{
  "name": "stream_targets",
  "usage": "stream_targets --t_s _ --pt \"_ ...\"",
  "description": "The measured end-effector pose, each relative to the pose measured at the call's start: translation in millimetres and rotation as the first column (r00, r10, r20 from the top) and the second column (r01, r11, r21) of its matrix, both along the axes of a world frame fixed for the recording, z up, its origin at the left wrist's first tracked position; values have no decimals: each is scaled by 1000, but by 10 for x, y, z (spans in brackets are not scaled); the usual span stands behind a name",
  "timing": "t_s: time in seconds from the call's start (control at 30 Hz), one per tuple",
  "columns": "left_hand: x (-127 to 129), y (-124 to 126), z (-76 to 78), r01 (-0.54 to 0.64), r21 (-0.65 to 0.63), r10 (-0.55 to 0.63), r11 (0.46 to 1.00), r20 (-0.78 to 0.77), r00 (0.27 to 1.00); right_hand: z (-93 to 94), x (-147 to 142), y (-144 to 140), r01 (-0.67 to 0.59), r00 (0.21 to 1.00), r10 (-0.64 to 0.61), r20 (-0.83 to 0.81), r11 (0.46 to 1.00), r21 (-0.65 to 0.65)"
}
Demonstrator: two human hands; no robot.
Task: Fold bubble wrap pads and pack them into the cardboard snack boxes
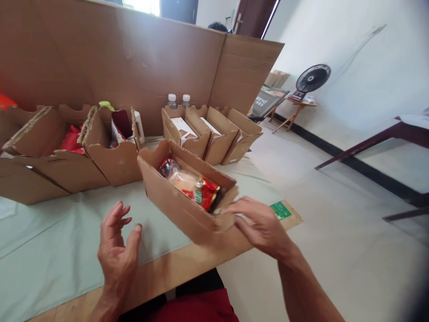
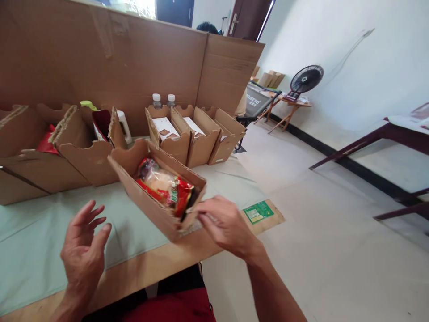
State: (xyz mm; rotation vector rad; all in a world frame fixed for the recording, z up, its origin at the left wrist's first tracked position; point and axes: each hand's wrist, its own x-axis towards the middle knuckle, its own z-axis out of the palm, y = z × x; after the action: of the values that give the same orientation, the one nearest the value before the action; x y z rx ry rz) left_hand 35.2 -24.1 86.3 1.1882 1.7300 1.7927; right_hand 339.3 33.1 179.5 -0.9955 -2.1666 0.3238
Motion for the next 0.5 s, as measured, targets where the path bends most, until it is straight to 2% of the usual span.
stream_targets --t_s 0.07,0.1,0.13,0.17,0.27,0.33,0.4,0.5 --pt "28 -135 -69 85 -29 -86 996 -52 995 -171 363 -145 288 936 -287 -203 957 -28" --pt "63 -187 -119 132 -44 -135 990 -74 988 -291 492 -206 387 877 -393 -275 919 -79" --pt "109 -229 -175 178 -60 -183 982 -99 978 -429 582 -268 430 834 -452 -316 892 -141" --pt "163 -261 -229 223 -78 -231 972 -125 965 -578 635 -333 420 821 -466 -329 884 -205" --pt "327 -300 -327 334 -146 -359 931 -206 910 -980 601 -508 283 861 -396 -320 895 -346" --pt "411 -256 -308 341 -176 -375 923 -221 900 -1120 475 -522 269 860 -400 -318 883 -384" --pt "460 -122 -230 321 -195 -357 927 -188 915 -1126 334 -379 314 844 -446 -298 861 -401" --pt "480 260 -98 324 -190 -352 927 -142 925 -1008 175 99 325 847 -450 -285 860 -394"
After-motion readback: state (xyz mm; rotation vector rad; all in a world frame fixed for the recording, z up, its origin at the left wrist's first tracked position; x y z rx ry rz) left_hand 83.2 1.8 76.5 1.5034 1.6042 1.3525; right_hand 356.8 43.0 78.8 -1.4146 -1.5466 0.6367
